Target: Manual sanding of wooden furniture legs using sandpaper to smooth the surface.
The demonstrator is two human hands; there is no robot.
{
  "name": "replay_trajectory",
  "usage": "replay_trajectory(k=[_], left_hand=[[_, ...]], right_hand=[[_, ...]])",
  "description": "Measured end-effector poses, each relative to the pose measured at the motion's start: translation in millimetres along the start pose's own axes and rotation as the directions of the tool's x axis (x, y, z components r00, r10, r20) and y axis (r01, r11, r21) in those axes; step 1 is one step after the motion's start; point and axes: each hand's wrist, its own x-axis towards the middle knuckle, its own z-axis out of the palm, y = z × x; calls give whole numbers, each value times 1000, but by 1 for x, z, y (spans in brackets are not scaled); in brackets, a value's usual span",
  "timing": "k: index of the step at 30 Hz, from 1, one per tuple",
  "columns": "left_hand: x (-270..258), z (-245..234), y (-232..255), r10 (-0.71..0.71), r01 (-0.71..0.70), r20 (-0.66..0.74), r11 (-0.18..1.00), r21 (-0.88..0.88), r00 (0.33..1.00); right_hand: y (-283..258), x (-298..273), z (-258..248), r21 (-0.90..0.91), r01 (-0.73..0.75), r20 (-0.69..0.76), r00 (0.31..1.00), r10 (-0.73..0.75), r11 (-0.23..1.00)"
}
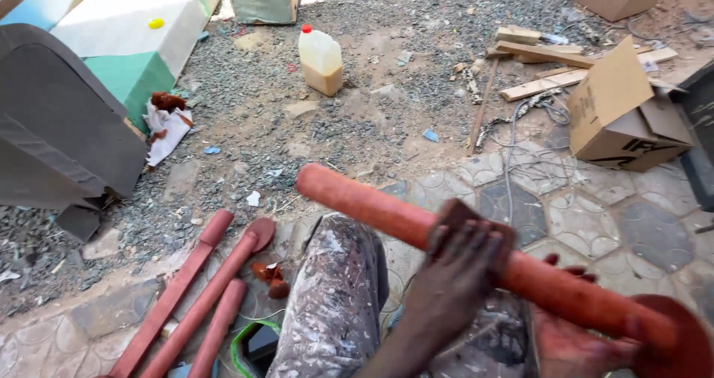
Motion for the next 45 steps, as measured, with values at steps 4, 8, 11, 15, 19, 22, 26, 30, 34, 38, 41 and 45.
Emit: replay_trajectory(k=[4, 8, 11, 15, 19, 22, 26, 30, 34, 38, 41, 45], left_hand=[[-29, -38, -70, -203, 217, -126, 970, 110, 971], [-41, -75, -115, -461, 538, -329, 819, 200, 824], [-30, -76, -78, -430, 516, -348, 831, 208, 833], [-34, -23, -26, -308, 322, -189, 946, 46, 932], [-55, -4, -22, -61, 58, 61, 997, 47, 996], [-58, -52, -68, -423, 422, -23, 895, 147, 906], [-58, -136, -118, -533, 481, -413, 846, -232, 739], [-65, -152, -122, -695, 634, -562, 691, -347, 449], [-84, -85, -121, -155, 414, -408, 598, 686, 900], [-51, -57, -55, -506, 435, -263, 854, -286, 821], [-64, -70, -91, -323, 374, -305, 919, 125, 896], [-87, -133, -150, -538, 662, -470, 735, 144, 700]], right_hand=[[-18, 4, -7, 49, -77, -102, 991, 82, 996], [-23, 22, -22, -206, -78, -79, 995, 63, 975], [-39, 14, -45, -358, -166, -88, 986, 143, 919], [-49, 47, -132, -602, -440, -398, 889, 227, 667], [22, -44, -53, -747, -339, -176, 930, 323, 572], [58, -97, 9, -843, 119, 220, 966, 134, 524], [95, -82, 55, -627, 681, 489, 722, 489, -378], [140, -17, 43, 2, 722, 423, 626, 655, -692], [147, 8, 54, -50, 721, 355, 660, 662, -691], [136, -18, 117, -280, 752, 177, 652, 737, -597], [141, -14, 127, -358, 746, 59, 619, 783, -562], [145, -20, 131, -426, 654, -82, 660, 747, -625]])
